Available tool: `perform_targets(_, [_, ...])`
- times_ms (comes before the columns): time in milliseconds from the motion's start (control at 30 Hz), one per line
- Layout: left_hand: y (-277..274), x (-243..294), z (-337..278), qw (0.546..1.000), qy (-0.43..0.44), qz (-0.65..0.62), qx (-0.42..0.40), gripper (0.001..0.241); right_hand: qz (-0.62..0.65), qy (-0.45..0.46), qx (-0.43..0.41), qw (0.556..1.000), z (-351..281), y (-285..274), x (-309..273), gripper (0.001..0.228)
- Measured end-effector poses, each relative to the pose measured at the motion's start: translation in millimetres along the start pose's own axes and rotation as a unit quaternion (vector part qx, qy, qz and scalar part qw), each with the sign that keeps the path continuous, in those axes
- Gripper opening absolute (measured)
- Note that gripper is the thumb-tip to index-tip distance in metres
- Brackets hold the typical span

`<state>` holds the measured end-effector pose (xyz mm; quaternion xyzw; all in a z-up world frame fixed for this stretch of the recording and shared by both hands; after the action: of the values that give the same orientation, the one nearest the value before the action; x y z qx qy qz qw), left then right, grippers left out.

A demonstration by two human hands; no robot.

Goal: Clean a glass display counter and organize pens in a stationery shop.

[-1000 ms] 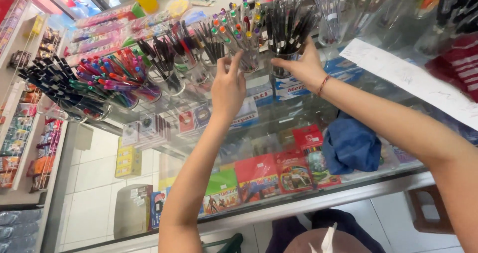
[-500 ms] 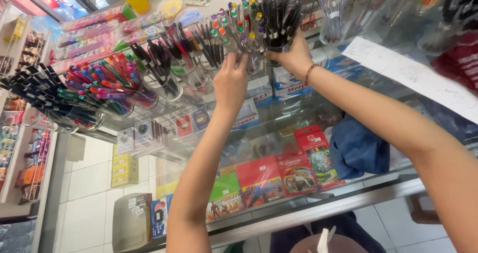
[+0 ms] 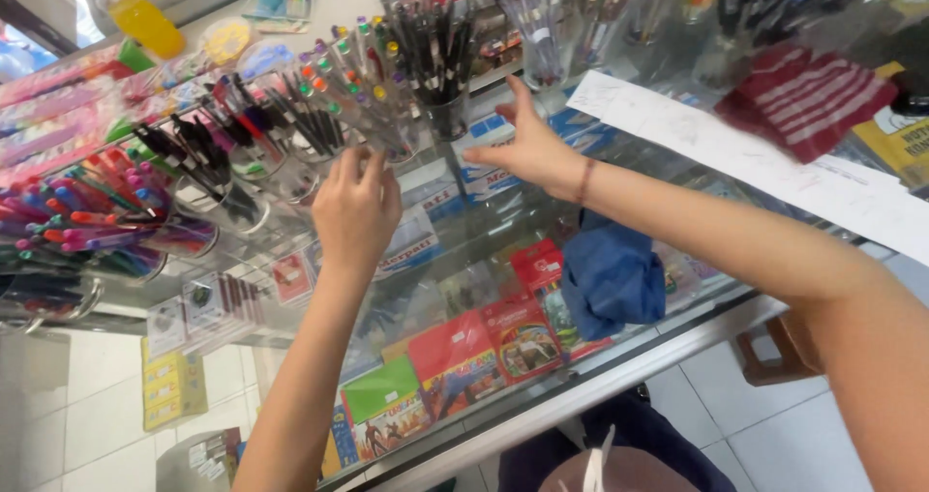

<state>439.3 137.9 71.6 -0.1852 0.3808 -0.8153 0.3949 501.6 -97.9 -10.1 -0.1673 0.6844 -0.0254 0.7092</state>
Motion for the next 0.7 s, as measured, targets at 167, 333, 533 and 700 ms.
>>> perform_targets(167, [-16,41,-5,0.997,-0.038,-0.041,-0.043,0.015,-0.021,-0.089,0.058,0.994,-117,-116,-15,0.106])
perform_targets(333, [1,103,14,0.996,-0.011,-0.078,-0.051,0.007,-0.02,-0.156,0.288,0.945,-141,-266,65,0.113])
perform_targets(533, [30,180,67,0.993,0.072,-0.085,-0.034,0.009,0.024,0.017,0.198,0.98,-88,-291,85,0.136])
perform_targets(700, [62,229,97,0.985,0.107,-0.127,-0.041,0.013,-0.088,0.062,0.155,0.982,-80,-280,70,0.059])
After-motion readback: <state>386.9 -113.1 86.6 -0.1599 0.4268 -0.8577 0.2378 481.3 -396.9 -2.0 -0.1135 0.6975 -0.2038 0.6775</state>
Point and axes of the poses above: each hand's wrist, its own z-axis towards the middle knuckle, its own y-axis out of the palm, x = y × z, the point moved 7 cm from there along z, towards the middle knuckle, and after that the axes turned 11 degrees about -x, right-handed, at the moved point
